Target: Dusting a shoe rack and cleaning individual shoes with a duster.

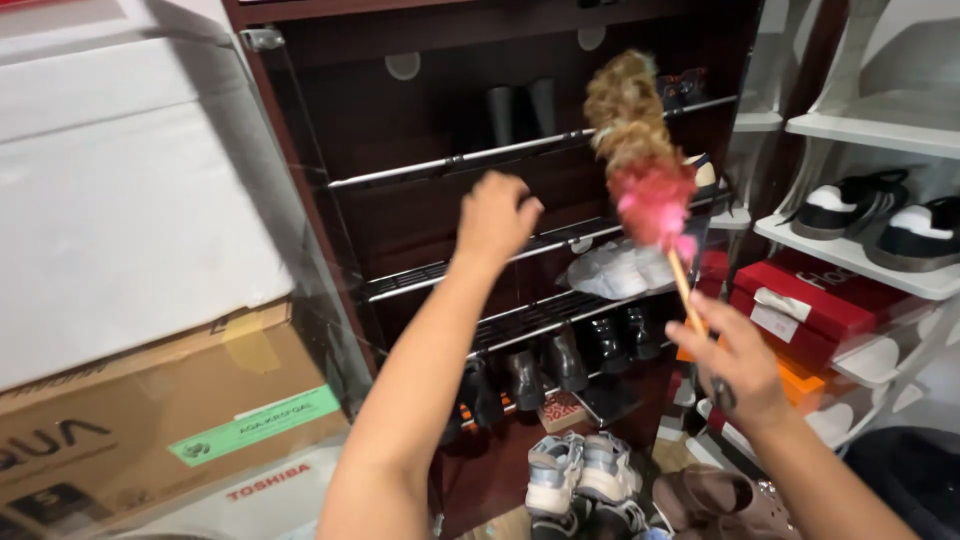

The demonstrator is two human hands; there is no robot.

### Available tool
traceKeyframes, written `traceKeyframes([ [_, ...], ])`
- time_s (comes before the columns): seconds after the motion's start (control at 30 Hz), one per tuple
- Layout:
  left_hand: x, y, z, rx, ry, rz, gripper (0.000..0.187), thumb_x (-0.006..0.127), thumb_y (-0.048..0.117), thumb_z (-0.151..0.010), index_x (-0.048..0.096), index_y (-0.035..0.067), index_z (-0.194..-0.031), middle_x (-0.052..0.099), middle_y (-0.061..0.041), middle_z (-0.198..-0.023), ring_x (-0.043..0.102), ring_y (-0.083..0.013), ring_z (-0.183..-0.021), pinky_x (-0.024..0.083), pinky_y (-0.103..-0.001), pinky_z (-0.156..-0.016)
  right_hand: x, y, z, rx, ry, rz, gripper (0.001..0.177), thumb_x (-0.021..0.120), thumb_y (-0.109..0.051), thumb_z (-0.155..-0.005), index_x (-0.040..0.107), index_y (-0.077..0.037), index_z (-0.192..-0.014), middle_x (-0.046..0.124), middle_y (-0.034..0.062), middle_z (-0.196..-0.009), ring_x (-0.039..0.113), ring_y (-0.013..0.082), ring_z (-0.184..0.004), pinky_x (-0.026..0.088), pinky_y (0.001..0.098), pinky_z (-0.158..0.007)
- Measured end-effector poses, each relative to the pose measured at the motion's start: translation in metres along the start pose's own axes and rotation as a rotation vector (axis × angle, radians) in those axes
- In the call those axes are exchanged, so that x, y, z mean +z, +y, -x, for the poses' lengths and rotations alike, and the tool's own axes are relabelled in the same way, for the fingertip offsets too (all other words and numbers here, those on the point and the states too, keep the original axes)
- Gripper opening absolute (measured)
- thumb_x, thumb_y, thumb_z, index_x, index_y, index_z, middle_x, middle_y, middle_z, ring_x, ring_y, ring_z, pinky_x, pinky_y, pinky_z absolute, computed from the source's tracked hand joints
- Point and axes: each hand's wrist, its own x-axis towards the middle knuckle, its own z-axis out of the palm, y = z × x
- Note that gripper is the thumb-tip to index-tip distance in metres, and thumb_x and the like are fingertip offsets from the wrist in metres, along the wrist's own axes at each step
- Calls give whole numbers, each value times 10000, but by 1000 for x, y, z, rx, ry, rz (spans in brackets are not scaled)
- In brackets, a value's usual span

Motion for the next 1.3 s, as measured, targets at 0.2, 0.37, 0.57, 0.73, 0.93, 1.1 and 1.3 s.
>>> traceKeyframes([
  [0.2,19,-12,-75,-89,111,-254,550,765,301,-844,605,52,-1308,595,-185,-1193,601,-369,-1076,471,-506,-918,10,25,-34,112,105,5,277,733,89,-893,746,-75,-1115,684,216,-1289,701,328,-1098,577,353,-952],
  [0.37,54,17,-120,-351,32,-399,646,725,447,-843,552,133,-1381,460,-302,-1386,472,-439,-1258,337,-599,-1063,12,35,-38,202,161,-32,249,746,87,-910,745,-51,-1117,702,226,-1261,722,307,-1074,575,330,-929],
  [0.57,67,46,-161,-671,-234,-542,777,488,723,-953,605,94,-1394,218,-407,-1584,159,-591,-1469,132,-750,-1124,13,46,-34,239,199,-37,190,754,62,-927,726,-20,-1096,704,242,-1229,736,301,-1091,583,308,-908],
  [0.73,81,47,-182,-827,-444,-560,901,448,800,-923,592,73,-1436,104,-370,-1654,53,-586,-1515,93,-760,-1120,12,53,-24,271,172,-29,174,728,56,-914,739,-27,-1066,711,250,-1206,743,294,-1036,584,320,-921],
  [0.93,137,3,-203,-1036,-227,-616,604,576,479,-973,567,94,-1438,72,-315,-1644,247,-613,-1415,238,-691,-1123,3,54,-22,192,118,-37,205,728,44,-871,736,-34,-1060,697,250,-1222,719,305,-1002,571,333,-888],
  [1.1,111,15,-192,-1012,-181,-482,726,644,624,-885,646,64,-1348,61,-360,-1645,305,-556,-1399,322,-535,-1104,2,49,-20,239,104,-79,197,746,23,-862,737,-19,-1054,701,248,-1221,738,276,-991,585,300,-852],
  [1.3,96,13,-187,-985,-63,-356,856,753,695,-725,664,48,-1280,88,-325,-1578,264,-547,-1387,353,-697,-1046,-5,41,-22,241,138,-99,202,757,35,-855,730,-7,-1050,703,240,-1215,744,260,-1012,595,295,-871],
])
